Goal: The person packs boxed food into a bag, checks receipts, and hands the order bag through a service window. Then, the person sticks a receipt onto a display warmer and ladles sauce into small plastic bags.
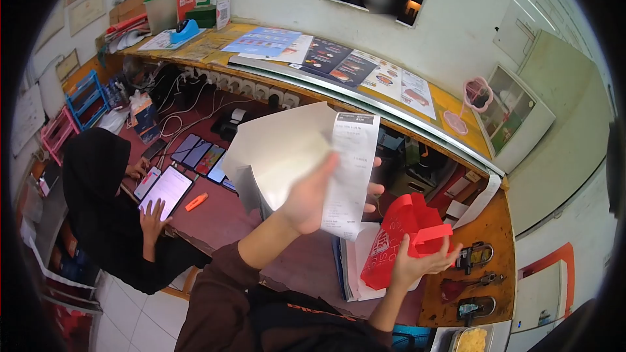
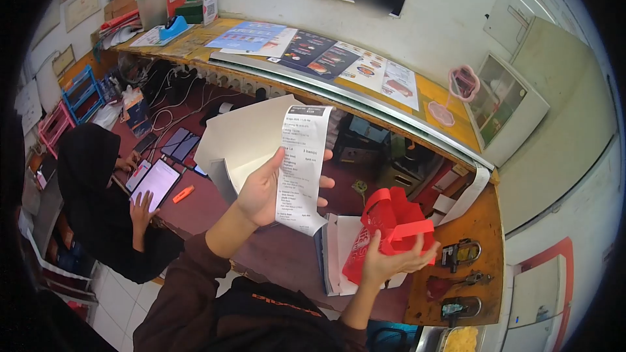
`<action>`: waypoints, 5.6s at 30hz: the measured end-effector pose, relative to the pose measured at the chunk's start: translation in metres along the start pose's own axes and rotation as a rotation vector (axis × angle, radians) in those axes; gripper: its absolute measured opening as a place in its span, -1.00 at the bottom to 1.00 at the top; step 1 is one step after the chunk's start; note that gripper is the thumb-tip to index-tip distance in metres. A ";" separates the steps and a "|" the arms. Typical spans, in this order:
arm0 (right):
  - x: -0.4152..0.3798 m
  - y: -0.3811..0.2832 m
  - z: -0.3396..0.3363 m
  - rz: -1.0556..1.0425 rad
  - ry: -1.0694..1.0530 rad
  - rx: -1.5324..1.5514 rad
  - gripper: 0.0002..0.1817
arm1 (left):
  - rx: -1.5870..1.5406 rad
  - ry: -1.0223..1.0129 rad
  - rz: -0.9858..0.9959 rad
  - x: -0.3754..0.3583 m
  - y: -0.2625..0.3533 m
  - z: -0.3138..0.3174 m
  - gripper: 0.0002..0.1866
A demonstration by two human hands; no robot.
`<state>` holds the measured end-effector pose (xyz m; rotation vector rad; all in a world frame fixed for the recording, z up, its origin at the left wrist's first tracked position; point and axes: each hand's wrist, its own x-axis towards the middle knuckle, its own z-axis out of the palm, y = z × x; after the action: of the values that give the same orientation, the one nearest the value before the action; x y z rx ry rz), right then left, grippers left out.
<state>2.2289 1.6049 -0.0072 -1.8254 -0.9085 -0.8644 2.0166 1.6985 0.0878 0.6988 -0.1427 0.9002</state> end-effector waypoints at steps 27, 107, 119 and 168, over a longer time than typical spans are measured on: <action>0.104 0.048 0.026 -0.054 -0.201 0.738 -0.69 | -0.001 0.009 0.273 -0.004 0.104 -0.011 -0.49; -0.797 -0.622 -0.390 0.752 -2.979 0.767 -0.53 | 1.372 2.556 -0.409 -1.006 0.225 -0.029 -0.33; -0.977 -0.977 -0.062 1.491 -1.997 0.928 -0.75 | 0.990 2.305 -0.482 -1.212 0.270 -0.169 -0.48; -0.408 -0.297 0.035 0.802 -1.121 0.984 -0.90 | 1.257 1.262 -0.692 -0.758 0.093 -0.177 -0.58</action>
<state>1.7837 1.6414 -0.2442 -1.4081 -0.8381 1.0675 1.4406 1.3378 -0.3018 1.0591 1.8143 0.5195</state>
